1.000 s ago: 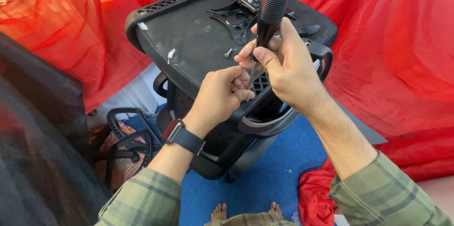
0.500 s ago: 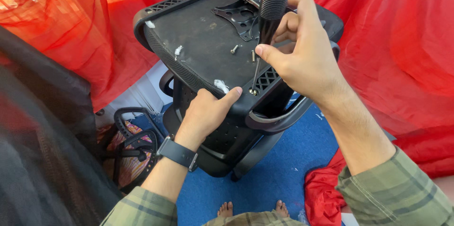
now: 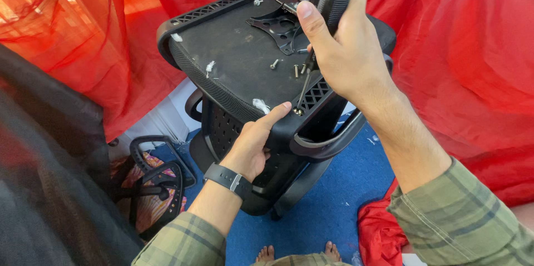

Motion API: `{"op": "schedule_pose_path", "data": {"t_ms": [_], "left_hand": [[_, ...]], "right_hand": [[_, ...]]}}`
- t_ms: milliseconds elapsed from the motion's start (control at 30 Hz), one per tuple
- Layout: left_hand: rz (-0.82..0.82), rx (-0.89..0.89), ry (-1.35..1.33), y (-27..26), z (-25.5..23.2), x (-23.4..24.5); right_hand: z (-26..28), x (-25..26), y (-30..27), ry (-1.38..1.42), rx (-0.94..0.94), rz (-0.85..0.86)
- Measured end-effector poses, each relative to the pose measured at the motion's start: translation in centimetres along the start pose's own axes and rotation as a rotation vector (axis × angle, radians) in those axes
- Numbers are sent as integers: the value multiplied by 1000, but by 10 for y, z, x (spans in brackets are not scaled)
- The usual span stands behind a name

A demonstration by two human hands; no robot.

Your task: The person uses a screwdriver to tighten screws into the underside of an overturned black office chair, securing the base to the seat. The person works on multiple screw locations around the chair base.

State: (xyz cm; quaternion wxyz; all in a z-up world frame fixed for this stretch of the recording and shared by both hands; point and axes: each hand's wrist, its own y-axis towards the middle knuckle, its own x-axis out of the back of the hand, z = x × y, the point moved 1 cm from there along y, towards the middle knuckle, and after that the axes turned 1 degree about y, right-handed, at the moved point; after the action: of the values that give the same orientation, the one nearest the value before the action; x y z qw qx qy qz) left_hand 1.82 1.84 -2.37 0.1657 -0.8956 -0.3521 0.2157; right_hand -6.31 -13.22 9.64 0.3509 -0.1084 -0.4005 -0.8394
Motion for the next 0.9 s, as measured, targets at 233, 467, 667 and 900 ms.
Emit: {"op": "schedule_pose_path", "data": {"t_ms": [233, 467, 667, 900], "left_hand": [[-9, 6, -46, 3, 0, -2], [-44, 44, 20, 3, -4, -2], [-128, 68, 68, 3, -10, -5], [-147, 22, 17, 1, -12, -6]], "right_hand": [[16, 13, 6, -135, 223, -17], [41, 31, 8, -415, 173, 80], [46, 26, 14, -401, 269, 87], [41, 30, 18, -174, 230, 211]]}}
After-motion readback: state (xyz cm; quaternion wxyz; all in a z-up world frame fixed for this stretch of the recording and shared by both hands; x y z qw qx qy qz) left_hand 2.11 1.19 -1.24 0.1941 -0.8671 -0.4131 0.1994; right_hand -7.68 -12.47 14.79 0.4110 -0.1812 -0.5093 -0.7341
